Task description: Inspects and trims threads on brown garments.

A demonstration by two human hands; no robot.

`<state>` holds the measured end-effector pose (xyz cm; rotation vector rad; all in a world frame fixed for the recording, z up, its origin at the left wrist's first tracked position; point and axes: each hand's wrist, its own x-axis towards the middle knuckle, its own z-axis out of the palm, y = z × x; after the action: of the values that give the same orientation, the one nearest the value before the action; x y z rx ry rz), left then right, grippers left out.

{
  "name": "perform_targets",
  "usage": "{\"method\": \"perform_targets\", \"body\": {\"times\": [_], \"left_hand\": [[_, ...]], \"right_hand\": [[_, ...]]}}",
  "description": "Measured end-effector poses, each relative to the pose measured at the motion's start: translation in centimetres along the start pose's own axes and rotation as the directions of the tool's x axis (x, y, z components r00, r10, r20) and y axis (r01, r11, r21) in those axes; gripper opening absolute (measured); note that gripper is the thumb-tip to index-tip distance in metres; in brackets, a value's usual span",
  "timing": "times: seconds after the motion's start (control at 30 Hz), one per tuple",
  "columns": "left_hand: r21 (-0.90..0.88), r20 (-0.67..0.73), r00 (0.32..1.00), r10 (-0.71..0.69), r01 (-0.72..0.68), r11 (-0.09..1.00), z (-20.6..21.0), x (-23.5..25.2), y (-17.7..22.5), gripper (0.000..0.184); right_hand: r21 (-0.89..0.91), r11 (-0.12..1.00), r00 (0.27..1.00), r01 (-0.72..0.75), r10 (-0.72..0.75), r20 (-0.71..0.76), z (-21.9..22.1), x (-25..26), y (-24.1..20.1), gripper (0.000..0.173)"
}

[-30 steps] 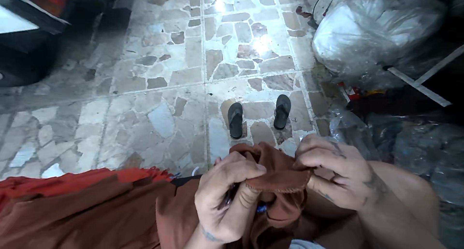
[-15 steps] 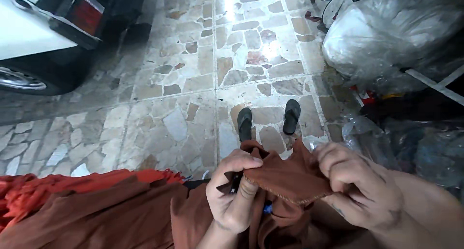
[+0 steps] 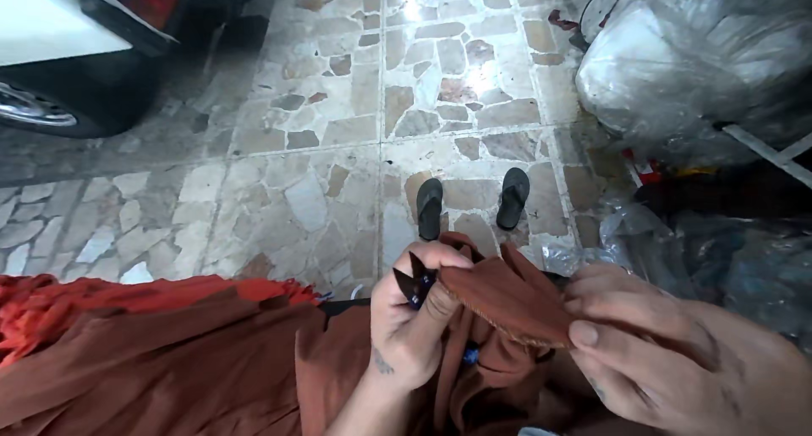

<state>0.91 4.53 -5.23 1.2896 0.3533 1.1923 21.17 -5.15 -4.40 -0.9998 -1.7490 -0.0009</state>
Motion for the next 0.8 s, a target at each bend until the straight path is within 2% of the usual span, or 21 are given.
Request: {"method": "perform_targets", "body": {"times": [0.03,0.1,0.17,0.27,0.37,0.43,0.8], "left_hand": [[0.160,0.027,0.999,-0.025,0.021,0.987,-0.4,0.1,0.3,0.016],[0.469,0.058,0.994,-0.090,0.053,0.882,-1.0,0.0,1.4,0.020],[0.571,0.042,0.995,-0.086,0.047,0.819,-0.9,-0.3,2.8,0.028],[0.543,0.082,0.995,-0.052,0.000,0.840,-0.1,-1.0,5.6,0.031],[0.491,0.267,0.961,-0.070,-0.073,0.868,0.3,-1.5,6.6,0.031],[0.469,0.340,0.937,-0.081,-0.094,0.878,0.6,-1.6,6.3,0.029],[0.422,0.348,0.927,-0.142,-0.019,0.906,1.5,-1.9,4.9,0.028]], "right_hand": [[0.012,1.000,1.000,0.010,-0.010,0.009,-0.2,0.0,-0.1,0.018],[0.028,0.999,1.000,0.021,-0.021,0.013,-0.4,0.0,-0.4,0.019],[0.021,1.000,1.000,0.018,-0.018,0.000,-0.3,0.0,-0.6,0.018],[0.008,0.999,0.999,0.032,-0.032,-0.028,0.1,-0.2,-0.5,0.014],[0.019,0.997,0.997,0.070,-0.069,-0.043,0.4,-0.2,-0.1,0.013],[0.036,0.997,0.997,0.069,-0.067,-0.043,0.3,-0.1,-0.2,0.012],[0.058,0.996,0.998,0.064,-0.065,0.011,-0.2,-0.5,0.2,0.007]]}}
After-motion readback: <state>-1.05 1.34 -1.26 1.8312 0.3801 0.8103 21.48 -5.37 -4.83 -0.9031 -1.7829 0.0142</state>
